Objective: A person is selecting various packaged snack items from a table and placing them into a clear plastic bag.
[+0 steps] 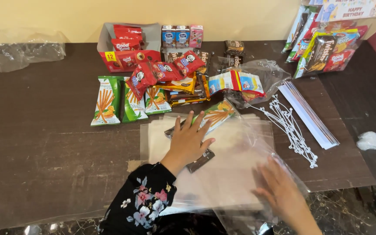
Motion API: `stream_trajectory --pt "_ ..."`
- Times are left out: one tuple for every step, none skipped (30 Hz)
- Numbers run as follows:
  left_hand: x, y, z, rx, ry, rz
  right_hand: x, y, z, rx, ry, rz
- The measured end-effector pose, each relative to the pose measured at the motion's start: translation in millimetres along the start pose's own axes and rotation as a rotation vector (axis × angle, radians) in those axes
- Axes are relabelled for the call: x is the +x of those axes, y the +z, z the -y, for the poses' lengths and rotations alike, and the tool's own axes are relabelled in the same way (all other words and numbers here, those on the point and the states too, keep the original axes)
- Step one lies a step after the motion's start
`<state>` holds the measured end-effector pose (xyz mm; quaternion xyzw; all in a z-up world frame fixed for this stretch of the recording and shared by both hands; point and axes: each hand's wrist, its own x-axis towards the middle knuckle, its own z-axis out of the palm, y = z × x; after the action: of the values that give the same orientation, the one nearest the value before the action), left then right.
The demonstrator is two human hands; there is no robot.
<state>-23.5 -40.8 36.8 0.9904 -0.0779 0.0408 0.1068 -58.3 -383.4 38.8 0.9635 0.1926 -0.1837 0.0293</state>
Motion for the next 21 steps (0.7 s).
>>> stream_trajectory --pt "-0.3 -1.6 -0.9 -0.009 0.001 0.014 -9.6 9.9 -2.1 0.056 -0.216 -0.28" --pt "-0.2 -3.5 -2.1 -0.017 0.003 0.028 -19.3 20.0 -4.3 0.113 -0.427 -0.565" --pt "0.4 -1.1 -0.7 -0.017 0.003 0.028 -22.5 28.4 -8.3 0.112 -0.427 -0.565" --pt "0.2 1.8 0.0 -0.004 0.014 -0.009 -27.4 37.7 -12.0 0.109 -0.463 -0.621" --pt "0.0 4.8 0.5 0.009 0.025 -0.046 -32.4 47.0 -15.9 0.106 -0.499 -0.677" --pt "-0.2 4.2 1.1 0.008 0.028 -0.044 -38.9 58.1 -22.5 0.107 -0.495 -0.677" --pt "-0.4 3.6 1.5 0.009 0.036 -0.021 -45.7 69.2 -29.1 0.144 -0.428 -0.652" --pt "-0.1 3.1 1.8 0.009 0.045 0.001 -52.4 80.6 -35.6 0.18 -0.359 -0.628" --pt "-1.1 4.7 3.8 0.009 0.05 0.001 -57.3 90.8 -43.9 0.181 -0.354 -0.629" --pt "-1.8 6.2 5.2 0.01 0.076 -0.012 -62.8 100.7 -52.5 0.18 -0.327 -0.667" --pt "-2.5 7.6 6.6 0.01 0.102 -0.025 -68.5 110.5 -60.9 0.179 -0.299 -0.703" --pt "-2.8 3.5 8.4 0.012 0.106 -0.026 -62.1 119.2 -84.3 0.18 -0.296 -0.707" --pt "-3.2 -0.5 10.1 0.004 0.137 -0.055 -55.8 128.0 -107.7 0.015 -0.072 -0.237" --pt "-5.5 -3.7 11.1 -0.006 0.166 -0.08 -51.9 137.7 -130.9 -0.148 0.159 0.235" --pt "-7.7 -1.6 11.2 -0.006 0.169 -0.077 -70.7 121.8 -118.1 -0.145 0.161 0.237" --pt "-8.0 -0.1 12.0 0.014 0.202 -0.1 -87.3 105.2 -105.4 0.02 0.221 -0.102" --pt "-8.3 1.4 12.8 0.034 0.235 -0.123 -103.8 88.5 -92.8 0.185 0.276 -0.443" --pt "-9.4 4.6 10.8 0.035 0.24 -0.122 -105.6 79.7 -90.2 0.187 0.28 -0.444" --pt "-10.4 7.9 8.8 -0.012 0.27 -0.129 -107.5 70.9 -87.7 0.209 0.338 -0.475" --pt "-11.2 11.2 6.5 -0.058 0.301 -0.137 -109.6 62.1 -85.3 0.232 0.397 -0.507" --pt "-10.1 12.6 5.7 -0.058 0.307 -0.137 -108.9 57.3 -81.7 0.234 0.402 -0.508"
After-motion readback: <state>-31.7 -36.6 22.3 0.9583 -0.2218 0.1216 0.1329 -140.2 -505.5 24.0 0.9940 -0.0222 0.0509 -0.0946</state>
